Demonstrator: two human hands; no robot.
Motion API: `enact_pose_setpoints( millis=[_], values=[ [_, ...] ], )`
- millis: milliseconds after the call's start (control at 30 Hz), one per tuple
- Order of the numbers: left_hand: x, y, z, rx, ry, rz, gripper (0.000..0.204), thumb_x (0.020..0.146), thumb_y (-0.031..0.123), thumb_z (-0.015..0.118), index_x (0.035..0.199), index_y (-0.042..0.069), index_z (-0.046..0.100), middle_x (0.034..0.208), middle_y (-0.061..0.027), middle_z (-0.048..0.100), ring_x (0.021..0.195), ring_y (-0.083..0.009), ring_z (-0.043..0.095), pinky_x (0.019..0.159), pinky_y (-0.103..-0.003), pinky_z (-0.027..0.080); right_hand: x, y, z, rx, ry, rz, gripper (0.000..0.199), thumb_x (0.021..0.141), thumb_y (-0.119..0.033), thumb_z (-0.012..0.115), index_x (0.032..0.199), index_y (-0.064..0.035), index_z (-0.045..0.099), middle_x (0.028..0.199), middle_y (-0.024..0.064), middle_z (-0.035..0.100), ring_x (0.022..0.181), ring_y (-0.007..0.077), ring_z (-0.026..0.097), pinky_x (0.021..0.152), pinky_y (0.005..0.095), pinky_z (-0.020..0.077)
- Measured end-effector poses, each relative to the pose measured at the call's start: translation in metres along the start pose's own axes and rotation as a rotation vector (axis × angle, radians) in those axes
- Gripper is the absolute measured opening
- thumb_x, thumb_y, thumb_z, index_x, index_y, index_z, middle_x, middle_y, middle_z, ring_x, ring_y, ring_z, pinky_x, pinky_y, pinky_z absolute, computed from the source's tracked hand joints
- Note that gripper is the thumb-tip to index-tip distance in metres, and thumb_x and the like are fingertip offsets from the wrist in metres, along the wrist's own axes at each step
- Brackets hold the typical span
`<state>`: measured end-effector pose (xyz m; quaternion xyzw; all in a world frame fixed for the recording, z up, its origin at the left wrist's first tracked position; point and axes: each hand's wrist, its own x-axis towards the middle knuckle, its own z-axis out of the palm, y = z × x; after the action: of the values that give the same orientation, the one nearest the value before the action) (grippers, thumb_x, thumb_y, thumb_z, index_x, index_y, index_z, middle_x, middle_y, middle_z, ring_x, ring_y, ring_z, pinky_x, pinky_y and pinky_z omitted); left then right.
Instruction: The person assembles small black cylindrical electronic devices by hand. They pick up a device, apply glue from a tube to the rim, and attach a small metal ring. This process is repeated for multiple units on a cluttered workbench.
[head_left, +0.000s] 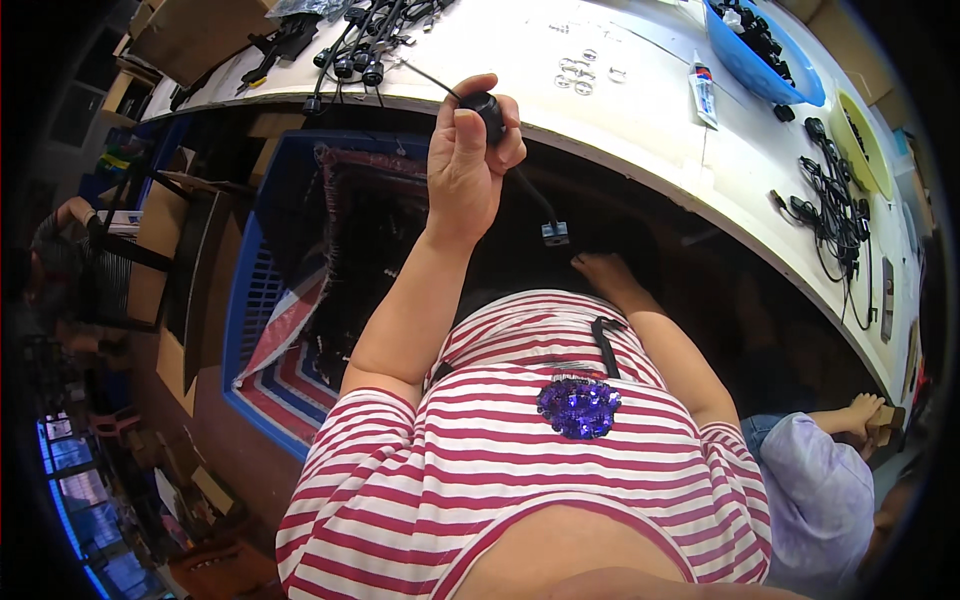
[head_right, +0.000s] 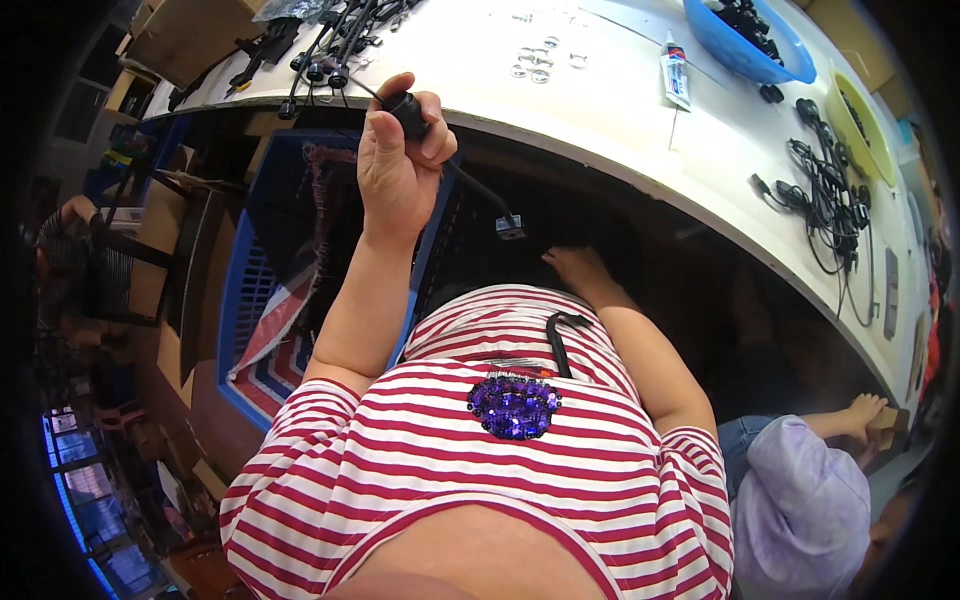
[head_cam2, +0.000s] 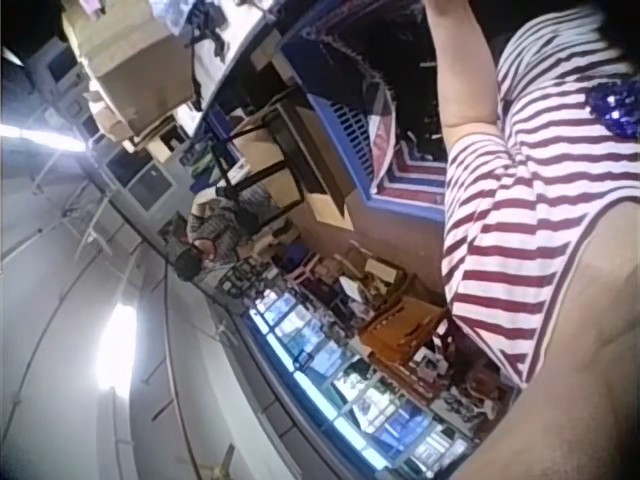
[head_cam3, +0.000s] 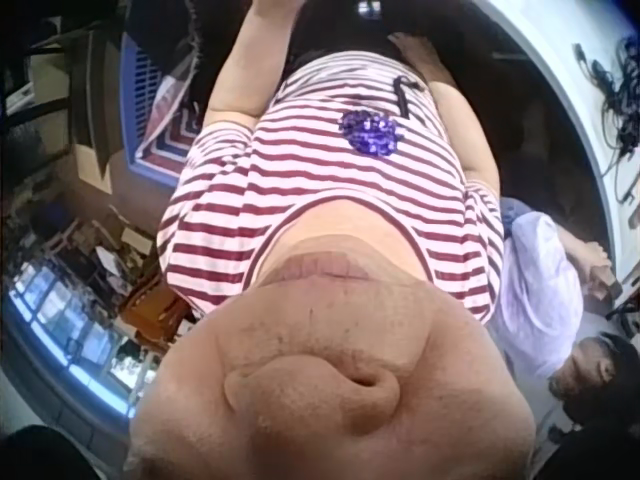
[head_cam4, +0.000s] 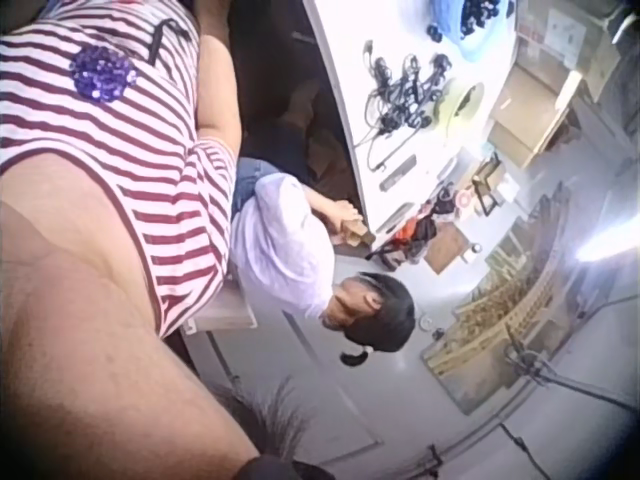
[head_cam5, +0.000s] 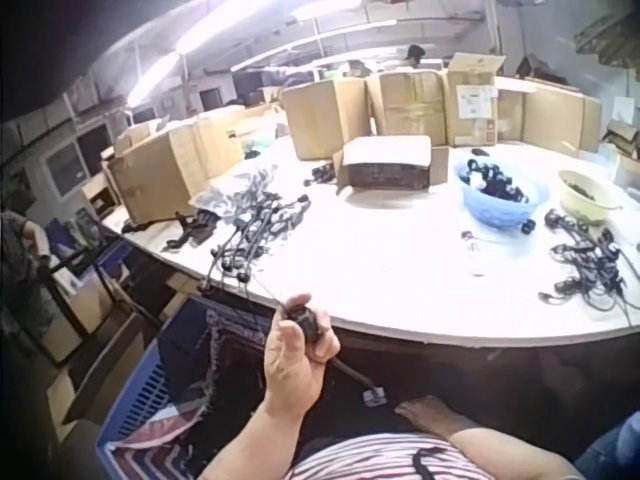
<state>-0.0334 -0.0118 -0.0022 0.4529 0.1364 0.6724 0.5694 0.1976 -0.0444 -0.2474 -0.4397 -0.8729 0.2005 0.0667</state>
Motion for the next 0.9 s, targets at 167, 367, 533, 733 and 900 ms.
enact_pose_setpoints(
  millis=[167, 367, 533, 733, 900],
  values=[
    [-0.001, 0.009, -0.004, 0.020, -0.001, 0.011, 0.053, 0.083, 0.044, 0.053, 0.119, 0.008, 0.041, 0.085, -0.0047, 0.049, 0.059, -0.0079, 0.038, 0.056, -0.021, 0.032, 0.002, -0.002, 0.002, -0.059, -0.202, 0.106, 0.031, 0.088, -0.034, 0.045, 0.101, -0.0106, 0.060, 0.095, 0.0108, 0.063, 0.089, 0.0267, 0.060, 0.079, 0.0436, 0.0410],
    [-0.014, 0.000, 0.003, 0.081, 0.020, -0.119, 0.057, 0.082, 0.046, 0.056, 0.118, 0.005, 0.041, 0.083, -0.0047, 0.049, 0.059, -0.0089, 0.038, 0.052, -0.021, 0.033, -0.012, -0.032, -0.051, 0.186, -0.052, 0.046, 0.029, 0.086, -0.023, 0.051, 0.109, -0.0072, 0.058, 0.097, 0.0143, 0.062, 0.089, 0.0297, 0.059, 0.085, 0.0392, 0.0413],
    [-0.042, -0.037, 0.005, 0.159, -0.045, -0.326, 0.048, 0.085, 0.043, 0.054, 0.113, 0.005, 0.045, 0.078, -0.0027, 0.048, 0.059, -0.0076, 0.039, 0.051, -0.021, 0.033, -0.003, -0.105, -0.197, 0.525, 0.421, -0.084, 0.023, 0.081, -0.007, 0.057, 0.103, -0.0011, 0.058, 0.090, 0.0127, 0.062, 0.083, 0.0276, 0.060, 0.074, 0.0313, 0.0476],
    [-0.073, -0.069, 0.006, 0.242, -0.270, -0.498, 0.033, 0.088, 0.014, 0.051, 0.118, 0.002, 0.042, 0.095, 0.0003, 0.049, 0.083, -0.0057, 0.044, 0.070, -0.020, 0.039, 0.013, -0.133, -0.225, 0.330, 0.555, -0.218, 0.021, 0.074, -0.021, 0.065, 0.090, -0.0073, 0.065, 0.091, 0.0074, 0.062, 0.090, 0.0236, 0.057, 0.084, 0.0366, 0.0405],
    [-0.077, -0.089, -0.007, 0.346, -0.238, -0.451, 0.037, 0.081, 0.002, 0.056, 0.116, 0.003, 0.046, 0.100, -0.0010, 0.051, 0.089, -0.0092, 0.049, 0.077, -0.024, 0.043, 0.027, -0.118, -0.200, 0.510, 0.545, -0.212, 0.012, 0.073, -0.016, 0.065, 0.074, -0.0045, 0.066, 0.071, 0.0088, 0.063, 0.067, 0.0234, 0.058, 0.064, 0.0320, 0.0457]
  ],
)
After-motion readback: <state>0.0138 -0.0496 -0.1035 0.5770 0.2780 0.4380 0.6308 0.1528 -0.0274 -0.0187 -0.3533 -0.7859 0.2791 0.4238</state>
